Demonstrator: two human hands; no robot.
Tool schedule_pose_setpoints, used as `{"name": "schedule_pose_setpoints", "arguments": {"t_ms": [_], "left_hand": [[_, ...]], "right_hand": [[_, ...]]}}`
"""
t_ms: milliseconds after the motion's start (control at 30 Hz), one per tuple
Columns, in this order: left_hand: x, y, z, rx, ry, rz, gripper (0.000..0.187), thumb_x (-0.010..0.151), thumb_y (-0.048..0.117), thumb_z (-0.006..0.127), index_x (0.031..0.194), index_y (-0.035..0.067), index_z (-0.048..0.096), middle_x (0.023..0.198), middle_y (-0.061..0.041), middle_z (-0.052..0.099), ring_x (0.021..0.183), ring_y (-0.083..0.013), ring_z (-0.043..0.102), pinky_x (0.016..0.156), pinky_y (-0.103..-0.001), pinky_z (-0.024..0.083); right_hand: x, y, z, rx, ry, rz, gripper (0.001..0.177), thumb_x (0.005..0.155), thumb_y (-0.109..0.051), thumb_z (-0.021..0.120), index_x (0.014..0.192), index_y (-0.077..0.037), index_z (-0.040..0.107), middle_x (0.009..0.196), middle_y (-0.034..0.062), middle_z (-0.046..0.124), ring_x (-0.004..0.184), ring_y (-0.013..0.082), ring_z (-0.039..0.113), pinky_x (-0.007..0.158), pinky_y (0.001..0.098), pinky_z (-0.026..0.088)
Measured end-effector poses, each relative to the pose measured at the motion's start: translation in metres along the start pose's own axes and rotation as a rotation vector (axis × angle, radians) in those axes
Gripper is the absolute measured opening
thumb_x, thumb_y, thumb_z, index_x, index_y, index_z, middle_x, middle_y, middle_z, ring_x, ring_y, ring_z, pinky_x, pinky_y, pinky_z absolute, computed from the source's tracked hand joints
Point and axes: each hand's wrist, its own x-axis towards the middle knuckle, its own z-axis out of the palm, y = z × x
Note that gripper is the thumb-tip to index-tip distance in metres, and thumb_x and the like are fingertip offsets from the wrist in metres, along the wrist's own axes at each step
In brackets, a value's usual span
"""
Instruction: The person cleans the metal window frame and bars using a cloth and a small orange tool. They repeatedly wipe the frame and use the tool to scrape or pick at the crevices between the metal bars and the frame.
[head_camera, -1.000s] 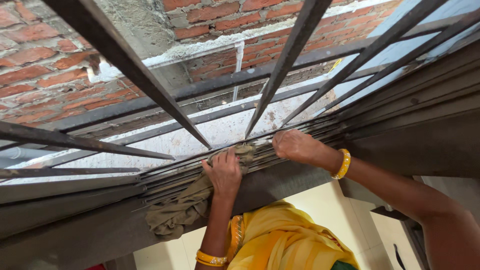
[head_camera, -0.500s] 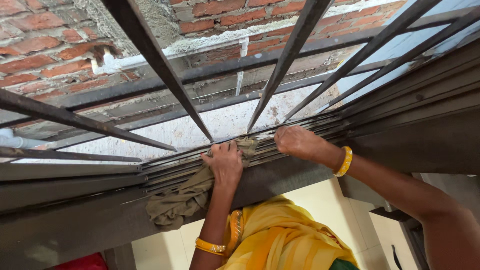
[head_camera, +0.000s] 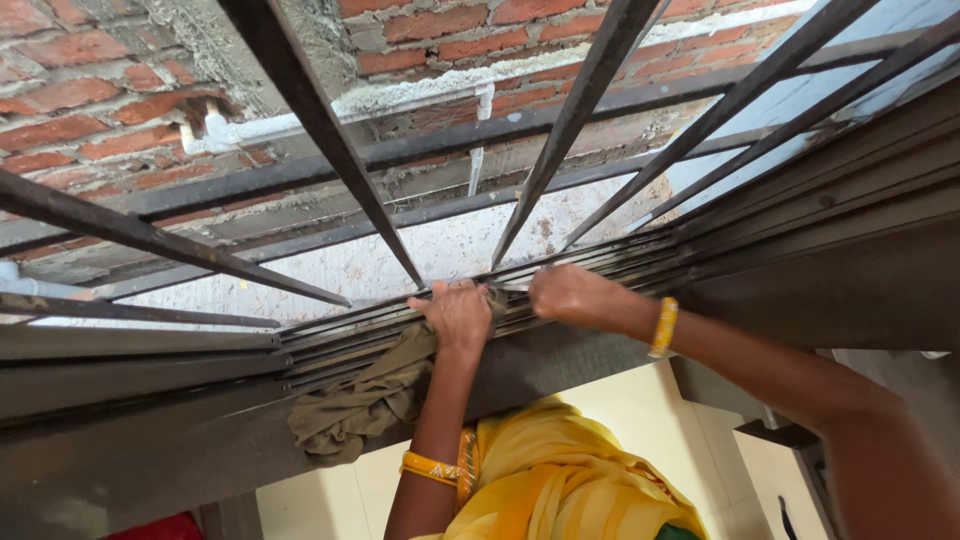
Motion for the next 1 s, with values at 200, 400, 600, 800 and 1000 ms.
{"name": "schedule_pose_setpoints", "arguments": {"t_ms": [200,400,600,800,1000], "left_hand": [[0.003,-0.004,0.029,-0.05,0.171,-0.062,0.024,0.092,0.032,0.064,0.085,0.015,0.079,0.081,-0.003,0.074,0.101,-0.026,0.064,0.102,-0.078,0.027],[0.015,0.006,0.061,0.078,-0.012,-0.073,0.043,0.101,0.046,0.058,0.085,0.008,0.073,0.083,-0.005,0.072,0.092,-0.0248,0.064,0.1,-0.073,0.032],[-0.001,0.044,0.027,0.08,0.084,0.145,0.017,0.087,0.017,0.061,0.092,0.009,0.075,0.089,-0.006,0.074,0.1,-0.0297,0.066,0.094,-0.089,0.028],[-0.004,0.036,-0.027,0.183,-0.216,0.187,0.038,0.093,0.031,0.057,0.115,0.002,0.067,0.094,-0.01,0.071,0.107,-0.0367,0.066,0.093,-0.086,0.027],[-0.014,0.011,-0.049,-0.037,-0.431,0.065,0.043,0.106,0.041,0.046,0.127,0.005,0.055,0.082,-0.015,0.075,0.095,-0.0338,0.069,0.083,-0.058,0.048]], "right_hand": [[0.006,-0.003,0.003,-0.186,-0.25,0.197,0.014,0.076,-0.011,0.062,0.085,-0.001,0.061,0.075,0.0154,0.063,0.066,0.0309,0.066,0.057,0.0416,0.054],[0.002,0.002,-0.055,-0.266,0.057,0.027,0.004,0.08,0.001,0.06,0.084,0.003,0.059,0.07,0.0124,0.058,0.063,0.0288,0.065,0.058,0.0402,0.052],[0.006,-0.005,-0.058,-0.257,-0.044,0.097,0.013,0.072,-0.008,0.061,0.077,0.004,0.058,0.066,0.0162,0.058,0.065,0.0319,0.067,0.056,0.042,0.053],[0.007,-0.001,-0.06,-0.296,-0.221,0.202,0.012,0.074,-0.009,0.062,0.074,0.002,0.059,0.064,0.0172,0.059,0.063,0.0322,0.067,0.053,0.0435,0.052],[0.01,-0.003,-0.057,-0.347,-0.243,0.252,0.005,0.075,-0.007,0.061,0.075,-0.001,0.06,0.069,0.0143,0.062,0.061,0.0265,0.067,0.049,0.0391,0.051]]}}
